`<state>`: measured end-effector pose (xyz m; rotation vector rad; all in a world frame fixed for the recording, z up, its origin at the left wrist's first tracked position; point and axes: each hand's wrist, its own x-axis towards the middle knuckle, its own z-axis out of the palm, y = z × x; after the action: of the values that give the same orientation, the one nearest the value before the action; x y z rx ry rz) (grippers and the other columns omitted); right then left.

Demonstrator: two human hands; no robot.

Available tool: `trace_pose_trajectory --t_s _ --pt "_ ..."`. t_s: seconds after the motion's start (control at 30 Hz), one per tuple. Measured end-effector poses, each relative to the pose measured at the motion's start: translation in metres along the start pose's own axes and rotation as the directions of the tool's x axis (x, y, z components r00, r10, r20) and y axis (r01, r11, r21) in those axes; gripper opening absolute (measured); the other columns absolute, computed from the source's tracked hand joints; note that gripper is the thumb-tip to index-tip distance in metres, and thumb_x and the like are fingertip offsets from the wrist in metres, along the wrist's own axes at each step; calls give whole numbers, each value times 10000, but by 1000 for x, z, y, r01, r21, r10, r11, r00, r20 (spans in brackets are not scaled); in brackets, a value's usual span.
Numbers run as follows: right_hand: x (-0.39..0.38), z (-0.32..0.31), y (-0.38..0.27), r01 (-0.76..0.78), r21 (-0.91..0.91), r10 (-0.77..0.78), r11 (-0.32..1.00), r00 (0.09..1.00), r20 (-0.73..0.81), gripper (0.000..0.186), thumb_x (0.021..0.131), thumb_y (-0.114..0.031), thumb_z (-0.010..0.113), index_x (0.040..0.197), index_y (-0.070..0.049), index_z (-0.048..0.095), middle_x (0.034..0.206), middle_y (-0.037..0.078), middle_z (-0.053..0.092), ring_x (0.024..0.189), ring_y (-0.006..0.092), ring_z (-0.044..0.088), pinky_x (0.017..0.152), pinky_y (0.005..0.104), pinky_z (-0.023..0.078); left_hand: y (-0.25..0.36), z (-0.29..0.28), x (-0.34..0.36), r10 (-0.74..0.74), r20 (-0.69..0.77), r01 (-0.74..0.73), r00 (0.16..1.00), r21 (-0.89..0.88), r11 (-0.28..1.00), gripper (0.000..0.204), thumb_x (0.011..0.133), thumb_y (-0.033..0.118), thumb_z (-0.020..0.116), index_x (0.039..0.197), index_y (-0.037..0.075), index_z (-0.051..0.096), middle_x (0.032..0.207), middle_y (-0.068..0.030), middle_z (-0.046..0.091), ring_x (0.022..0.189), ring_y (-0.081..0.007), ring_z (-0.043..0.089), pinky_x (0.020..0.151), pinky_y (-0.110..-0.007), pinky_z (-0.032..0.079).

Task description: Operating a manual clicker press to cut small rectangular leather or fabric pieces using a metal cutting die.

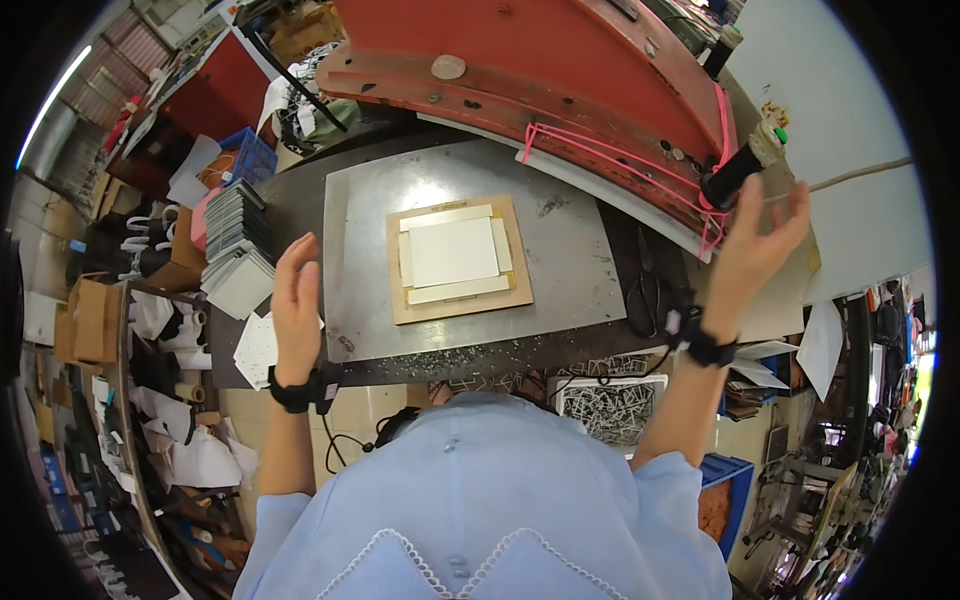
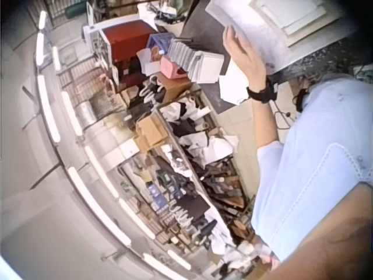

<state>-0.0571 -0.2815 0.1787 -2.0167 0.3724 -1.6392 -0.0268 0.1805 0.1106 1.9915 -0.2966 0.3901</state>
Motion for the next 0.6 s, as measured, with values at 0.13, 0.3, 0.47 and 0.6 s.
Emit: trace_pose_trajectory --t_s 0.13,0.3,0.47,0.6 --pt "49 1 27 -533 351 351 770 813 466 570 905 -200 715 1340 50 446 1226 140 578 1138 207 543 991 331 424 11 -5 -11 -38 44 40 998 -48 998 282 1017 183 490 1171 -14 621 1227 -145 611 1138 -235 577 982 -324 428" --pt "28 33 60 -468 366 310 804 856 414 442 856 -103 725 1220 17 505 1130 108 596 1014 189 580 920 313 459 35 5 -31 -43 349 71 936 -67 995 281 1024 185 490 1090 -28 661 1033 -105 689 964 -168 631 866 -291 484" --pt "22 22 47 -484 302 332 821 836 438 479 794 -28 678 1231 22 490 1133 107 582 1004 196 570 919 316 454 52 10 -51 32 525 22 851 -96 995 210 989 154 557 1060 -3 676 951 -95 704 850 -171 659 784 -285 504" --pt "-4 -7 -2 -430 196 303 881 832 464 514 770 -46 606 1257 56 479 1119 118 573 994 210 556 927 316 443 72 20 -56 160 557 -85 815 -158 984 160 929 129 641 1046 29 688 964 -99 706 837 -221 671 742 -303 513"
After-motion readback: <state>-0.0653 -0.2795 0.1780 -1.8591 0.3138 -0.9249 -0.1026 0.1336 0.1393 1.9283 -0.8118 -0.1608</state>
